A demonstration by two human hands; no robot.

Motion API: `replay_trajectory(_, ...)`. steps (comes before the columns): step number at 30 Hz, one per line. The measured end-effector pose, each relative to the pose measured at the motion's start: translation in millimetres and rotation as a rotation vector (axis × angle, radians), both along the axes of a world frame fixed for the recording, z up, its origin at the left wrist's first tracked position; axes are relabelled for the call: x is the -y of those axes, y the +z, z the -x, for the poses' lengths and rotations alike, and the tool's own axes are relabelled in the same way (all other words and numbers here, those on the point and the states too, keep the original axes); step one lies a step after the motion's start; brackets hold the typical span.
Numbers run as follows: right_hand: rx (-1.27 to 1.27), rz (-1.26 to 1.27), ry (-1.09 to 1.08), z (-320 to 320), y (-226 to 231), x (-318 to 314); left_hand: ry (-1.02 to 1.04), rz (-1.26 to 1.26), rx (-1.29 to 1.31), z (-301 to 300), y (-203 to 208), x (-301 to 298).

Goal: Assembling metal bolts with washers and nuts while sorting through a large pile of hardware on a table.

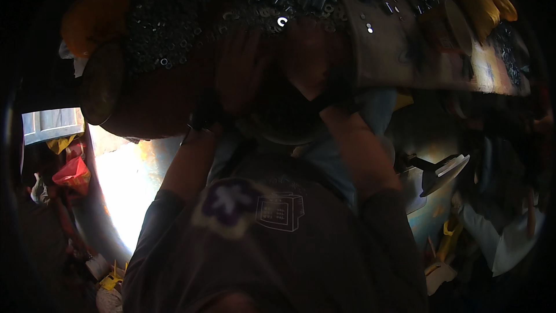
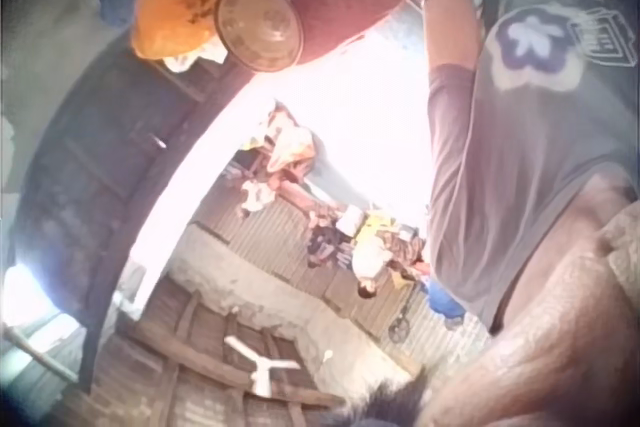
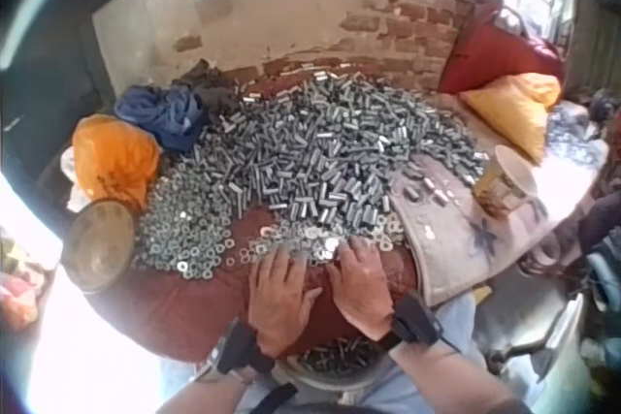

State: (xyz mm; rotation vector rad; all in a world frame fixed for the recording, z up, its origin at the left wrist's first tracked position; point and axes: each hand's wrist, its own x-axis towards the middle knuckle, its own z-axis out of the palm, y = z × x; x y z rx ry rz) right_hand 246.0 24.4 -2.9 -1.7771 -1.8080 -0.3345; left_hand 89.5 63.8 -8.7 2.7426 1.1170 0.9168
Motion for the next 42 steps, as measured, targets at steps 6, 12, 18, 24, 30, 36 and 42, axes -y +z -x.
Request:
replay_trajectory(6, -0.08, -0.01, 0.086, 10, -11, -6, 0.093, -0.062, -0.046, -5, -3, -28)
replay_trajectory(12, -0.15, -0.091, 0.209, 11, -6, -12, 0.133, 0.003, 0.014, -4, -8, -36)
replay_trajectory(18, -0.172, -0.018, 0.165, -16, 17, -13, 0.168, 0.014, 0.068, -5, -12, -37)
replay_trajectory(24, 0.312, -0.171, -0.099, -65, 3, -44, 0.169, 0.048, 0.111, -5, -11, -32)
replay_trajectory(30, -0.271, -0.209, 0.223, -66, 2, -66, 0.165, -0.008, 0.117, -6, -10, -33)
replay_trajectory(36, -0.179, -0.132, 0.222, -56, -4, -77, 0.168, -0.015, 0.138, -5, -10, -31)
replay_trajectory(42, -0.09, 0.0, 0.185, -55, 17, -67, 0.157, -0.034, 0.159, -5, -6, -30)
